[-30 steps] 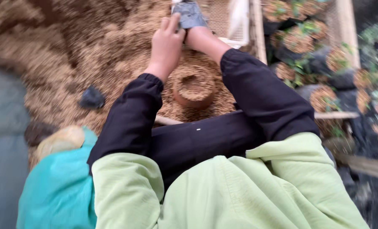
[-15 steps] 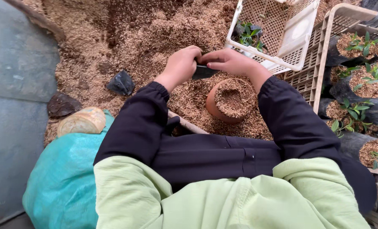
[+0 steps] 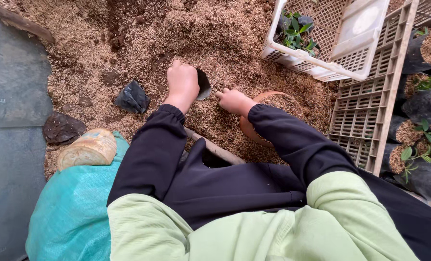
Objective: The person removes seedlings from black plastic nursery bags and places them into a brown pot filled with wood shavings. They then add more wood shavings around the seedlings to secure them in place.
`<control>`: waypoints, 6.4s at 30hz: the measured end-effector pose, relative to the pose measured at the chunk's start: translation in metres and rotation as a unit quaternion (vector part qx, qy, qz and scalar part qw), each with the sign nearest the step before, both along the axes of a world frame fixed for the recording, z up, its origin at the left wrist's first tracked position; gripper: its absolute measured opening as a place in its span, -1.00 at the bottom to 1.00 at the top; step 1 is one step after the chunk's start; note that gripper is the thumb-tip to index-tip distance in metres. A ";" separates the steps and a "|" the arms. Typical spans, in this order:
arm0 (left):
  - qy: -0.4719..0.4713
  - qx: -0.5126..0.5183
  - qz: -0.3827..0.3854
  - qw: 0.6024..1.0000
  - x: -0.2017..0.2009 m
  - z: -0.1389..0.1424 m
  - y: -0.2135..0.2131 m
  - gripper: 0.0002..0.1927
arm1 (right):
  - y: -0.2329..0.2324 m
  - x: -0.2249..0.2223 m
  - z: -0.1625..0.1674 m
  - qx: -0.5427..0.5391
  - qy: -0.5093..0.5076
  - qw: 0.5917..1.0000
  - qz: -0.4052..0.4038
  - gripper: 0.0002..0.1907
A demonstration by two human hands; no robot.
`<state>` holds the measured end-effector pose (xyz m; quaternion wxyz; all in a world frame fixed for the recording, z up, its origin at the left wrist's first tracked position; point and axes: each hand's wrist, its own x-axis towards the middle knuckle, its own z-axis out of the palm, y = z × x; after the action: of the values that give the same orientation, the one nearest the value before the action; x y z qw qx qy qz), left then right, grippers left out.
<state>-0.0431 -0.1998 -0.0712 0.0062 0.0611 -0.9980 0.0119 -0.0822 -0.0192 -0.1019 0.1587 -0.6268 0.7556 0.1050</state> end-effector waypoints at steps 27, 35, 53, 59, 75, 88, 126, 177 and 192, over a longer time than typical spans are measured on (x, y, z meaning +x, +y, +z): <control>-0.035 0.073 0.078 0.994 0.000 -0.003 0.002 -0.81 | -0.006 -0.022 -0.009 -0.237 -0.089 0.948 -0.192 -0.69; 0.117 0.089 -0.031 0.989 0.001 -0.014 -0.002 -0.88 | 0.025 -0.068 0.001 -0.207 -0.186 0.918 -0.284 -0.92; 0.048 0.333 -0.035 0.941 -0.028 -0.040 0.050 -0.55 | 0.094 -0.104 0.023 -0.262 -0.264 0.871 -0.321 -0.80; -0.005 0.337 -0.013 0.941 -0.032 -0.047 0.054 -0.59 | 0.102 -0.109 0.026 -0.235 -0.261 0.879 -0.324 -0.84; 0.048 0.279 -0.042 0.958 -0.028 -0.059 0.062 -0.72 | 0.189 -0.150 0.087 -0.158 0.009 0.972 -0.174 -0.82; 0.060 0.244 -0.045 0.967 -0.034 -0.057 0.059 -0.76 | 0.099 -0.110 0.004 -0.173 0.030 0.973 -0.153 -0.86; 0.060 0.392 -0.019 0.918 -0.018 -0.043 0.054 -0.40 | 0.062 -0.084 -0.004 0.012 -0.143 0.931 -0.335 -0.13; -0.076 0.313 0.048 0.945 -0.012 0.013 0.084 -0.53 | 0.107 -0.100 0.077 -0.093 -0.396 0.757 -0.511 -0.28; -0.141 0.398 -0.168 0.891 0.063 0.067 0.245 -0.52 | 0.245 0.015 0.180 -0.072 -0.526 0.669 -0.520 -0.35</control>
<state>0.0203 0.0456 -0.0043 -0.1572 -0.1124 -0.9051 -0.3788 -0.0674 0.2260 0.0784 0.5134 -0.0935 0.7554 -0.3963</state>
